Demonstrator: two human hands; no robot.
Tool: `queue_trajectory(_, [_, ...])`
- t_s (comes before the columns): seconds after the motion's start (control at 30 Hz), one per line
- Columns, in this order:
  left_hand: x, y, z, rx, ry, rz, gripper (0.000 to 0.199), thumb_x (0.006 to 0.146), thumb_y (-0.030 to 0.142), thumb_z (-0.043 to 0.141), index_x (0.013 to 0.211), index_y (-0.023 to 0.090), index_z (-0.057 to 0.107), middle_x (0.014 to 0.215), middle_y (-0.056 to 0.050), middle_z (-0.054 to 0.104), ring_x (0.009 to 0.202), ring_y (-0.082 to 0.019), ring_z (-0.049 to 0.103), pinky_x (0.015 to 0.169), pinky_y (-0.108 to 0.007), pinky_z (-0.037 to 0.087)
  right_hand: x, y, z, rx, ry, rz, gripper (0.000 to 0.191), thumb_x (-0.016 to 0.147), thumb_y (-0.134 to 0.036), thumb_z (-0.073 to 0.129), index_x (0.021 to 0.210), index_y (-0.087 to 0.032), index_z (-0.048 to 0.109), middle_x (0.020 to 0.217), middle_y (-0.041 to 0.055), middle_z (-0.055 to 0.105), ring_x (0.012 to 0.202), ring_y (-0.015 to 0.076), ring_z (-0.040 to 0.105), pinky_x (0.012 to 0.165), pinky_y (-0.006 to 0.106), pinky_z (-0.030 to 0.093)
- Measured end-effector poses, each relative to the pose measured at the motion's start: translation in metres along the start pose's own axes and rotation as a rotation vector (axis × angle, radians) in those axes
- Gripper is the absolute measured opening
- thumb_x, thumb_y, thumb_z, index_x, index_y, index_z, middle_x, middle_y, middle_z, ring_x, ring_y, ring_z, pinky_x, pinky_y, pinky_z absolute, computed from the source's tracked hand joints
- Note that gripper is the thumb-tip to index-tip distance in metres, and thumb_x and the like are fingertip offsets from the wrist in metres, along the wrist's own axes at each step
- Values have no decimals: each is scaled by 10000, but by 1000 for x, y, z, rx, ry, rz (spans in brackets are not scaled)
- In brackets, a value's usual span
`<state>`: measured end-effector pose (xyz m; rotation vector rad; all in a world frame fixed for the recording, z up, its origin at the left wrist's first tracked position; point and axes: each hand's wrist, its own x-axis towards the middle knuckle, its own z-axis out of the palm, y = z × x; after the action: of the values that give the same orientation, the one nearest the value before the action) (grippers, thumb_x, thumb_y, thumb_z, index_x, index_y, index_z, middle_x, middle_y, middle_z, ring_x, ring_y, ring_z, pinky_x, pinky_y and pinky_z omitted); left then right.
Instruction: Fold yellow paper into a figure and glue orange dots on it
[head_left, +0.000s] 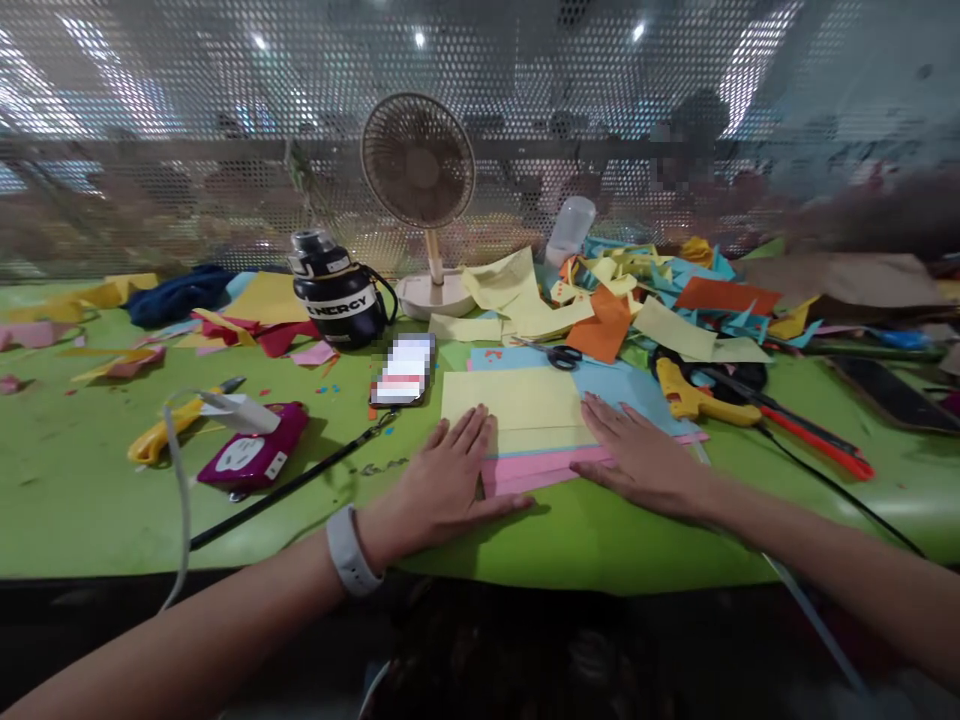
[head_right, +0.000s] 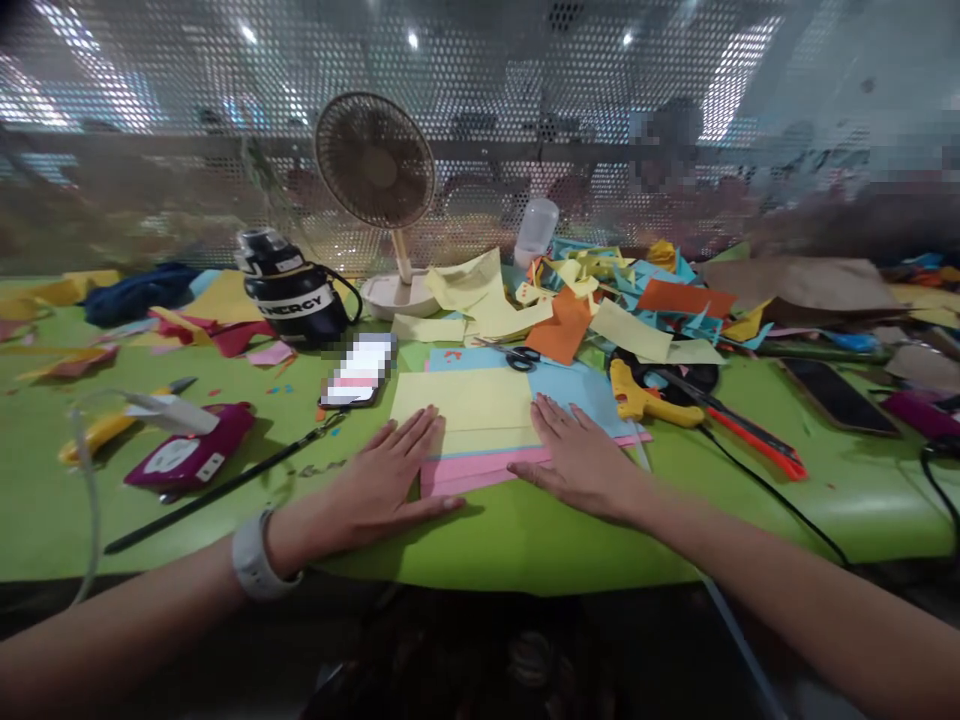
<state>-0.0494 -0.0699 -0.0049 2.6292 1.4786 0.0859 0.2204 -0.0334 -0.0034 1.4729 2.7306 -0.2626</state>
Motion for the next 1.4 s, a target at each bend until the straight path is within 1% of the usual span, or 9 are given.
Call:
queue_trajectory(0.2, [-10,-2,-3,28,1,-12,961,802,763,199,1445,50,242,1509,-192,204,1399,-312,163,1110,-460,177,-1,2,-8,10,-74,38,927,826,-728,238,1454,-46,244,1523,166,169,1400,311,171,1133,453,189])
queue_trajectory(0.3, [-11,-3,-4,37,-19,-11,989,794,773,189,1431,20,261,1508,-198,200,1397,-310,174,1112,-444,175,10,-3,-25,-18,-24,16,879,797,-718,343,1376,-59,407,1458,204,344,1336,374,316,1068,493,281])
queue_trajectory(0.4, [-11,-3,-5,38,-22,-17,1014,778,788,196,1434,17,250,1506,-202,198,1398,-311,168,1115,-436,165,34,-21,-44,24,128,60,597,831,-572,427,1155,-98,589,1242,209,582,1163,365,511,943,461,379])
queue_trajectory(0.5, [-10,-2,-6,40,-10,-19,1002,775,786,222,1444,39,237,1505,-200,197,1393,-311,184,1113,-433,177,65,-44,-51,271,-94,173,419,817,-525,502,818,-136,658,835,133,711,817,275,661,730,352,461])
queue_trajectory(0.63, [-11,-1,-5,46,-23,-30,1011,768,790,243,1444,37,239,1503,-206,190,1388,-319,198,1109,-441,199,94,-57,-43,463,-399,177,484,713,-565,640,468,-161,533,486,18,606,476,129,593,556,239,449])
queue_trajectory(0.77, [-10,-2,-3,46,-23,-43,1031,756,797,260,1438,24,247,1503,-206,190,1385,-324,207,1113,-459,193,96,-37,-41,538,-501,246,487,668,-566,687,461,-163,510,423,-37,530,398,75,486,479,216,405])
queue_trajectory(1.03, [-11,-9,3,62,13,-12,1006,763,784,289,1430,31,276,1496,-196,220,1378,-327,228,1110,-475,198,57,24,-56,460,-548,437,482,702,-547,667,468,-150,527,449,-8,548,386,75,451,397,213,284])
queue_trajectory(1.2, [-12,-6,1,62,15,-9,985,780,774,268,1433,36,268,1497,-193,226,1385,-319,212,1110,-476,193,37,37,-70,337,-440,456,446,768,-433,624,434,-162,505,418,16,529,383,105,458,423,242,325])
queue_trajectory(1.4, [-2,-6,-17,-6,20,-38,788,860,668,296,1356,68,418,1423,-198,414,1305,-317,384,1075,-473,278,39,4,-60,185,6,186,237,807,-422,579,770,-189,606,812,56,659,739,195,574,619,279,364])
